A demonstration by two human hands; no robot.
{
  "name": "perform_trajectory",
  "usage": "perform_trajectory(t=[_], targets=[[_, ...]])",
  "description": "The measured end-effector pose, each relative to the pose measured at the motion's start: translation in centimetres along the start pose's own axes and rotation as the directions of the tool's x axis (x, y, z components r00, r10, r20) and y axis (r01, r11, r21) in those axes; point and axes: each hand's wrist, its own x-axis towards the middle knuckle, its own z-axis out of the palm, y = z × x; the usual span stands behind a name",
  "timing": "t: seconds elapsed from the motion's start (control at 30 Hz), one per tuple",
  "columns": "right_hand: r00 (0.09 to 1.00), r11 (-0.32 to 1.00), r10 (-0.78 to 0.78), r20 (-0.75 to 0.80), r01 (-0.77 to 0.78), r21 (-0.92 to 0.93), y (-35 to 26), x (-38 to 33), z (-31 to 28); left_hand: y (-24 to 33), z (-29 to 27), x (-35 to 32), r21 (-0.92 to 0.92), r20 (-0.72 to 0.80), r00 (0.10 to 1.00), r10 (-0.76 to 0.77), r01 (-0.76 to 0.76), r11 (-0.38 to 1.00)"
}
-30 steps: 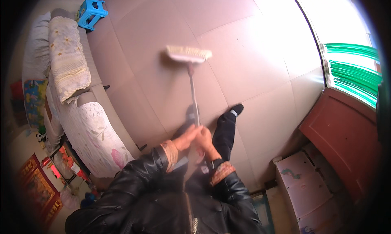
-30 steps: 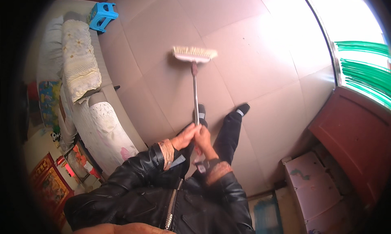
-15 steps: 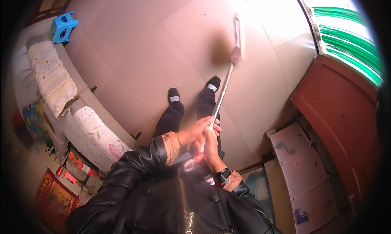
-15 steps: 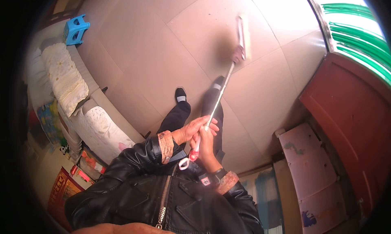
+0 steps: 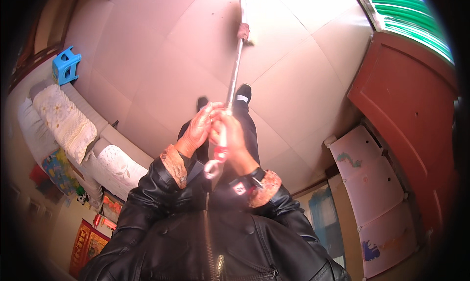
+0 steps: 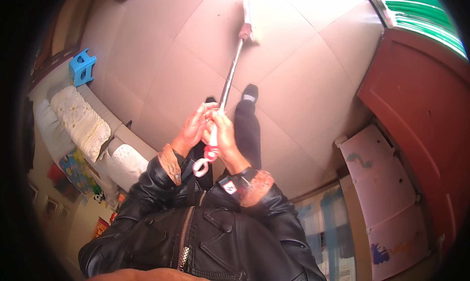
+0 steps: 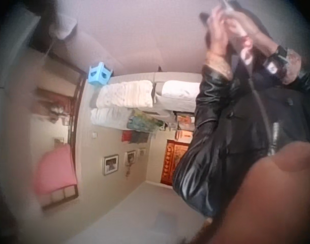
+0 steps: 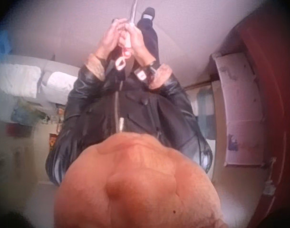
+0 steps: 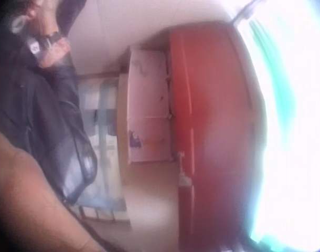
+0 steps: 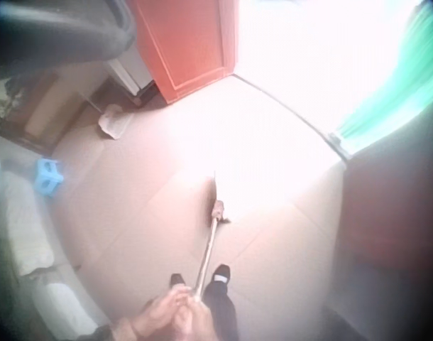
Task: The person sweeps a tiled floor with a broom, moving debris toward a dustpan held in the other hand. They sweep multiple areas of the room, including near a doorway and around furniture, and periodically transfer the collected debris into the dustpan.
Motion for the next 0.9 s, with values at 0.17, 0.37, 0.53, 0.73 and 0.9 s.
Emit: perform_trajectory(t=[0.17, 0.37, 0.53, 0.73, 0.9], targets=[[0.977, 0.975, -0.184, -0.108, 0.167, -0.15, -6.6, -4.9, -2.4, 0.4, 3.7, 2.9, 0.1, 0.068, 0.986, -0.149, 0.142, 0.985], [0.909, 0.98, -0.195, -0.369, 0.171, -0.098, -7.2, -1.7, -4.0, 4.2, 2.1, 5.0, 0.195, 0.048, 0.987, -0.156, 0.144, 0.97], [0.912, 0.984, -0.131, -0.389, 0.167, 0.058, -8.8, 4.2, -1.5, 6.0, 2.1, 6.0, 0.231, 0.055, 0.991, -0.118, 0.103, 0.967], [0.969, 0.973, -0.155, -0.192, 0.183, 0.142, -6.0, 2.7, 0.3, 4.2, 3.5, 4.5, 0.244, 0.06, 0.989, -0.134, 0.115, 0.963], [0.947, 0.968, -0.249, -0.201, 0.247, -0.038, -10.7, -1.0, 0.7, 5.8, 3.4, 5.1, 0.323, 0.016, 0.996, -0.087, 0.077, 0.943]])
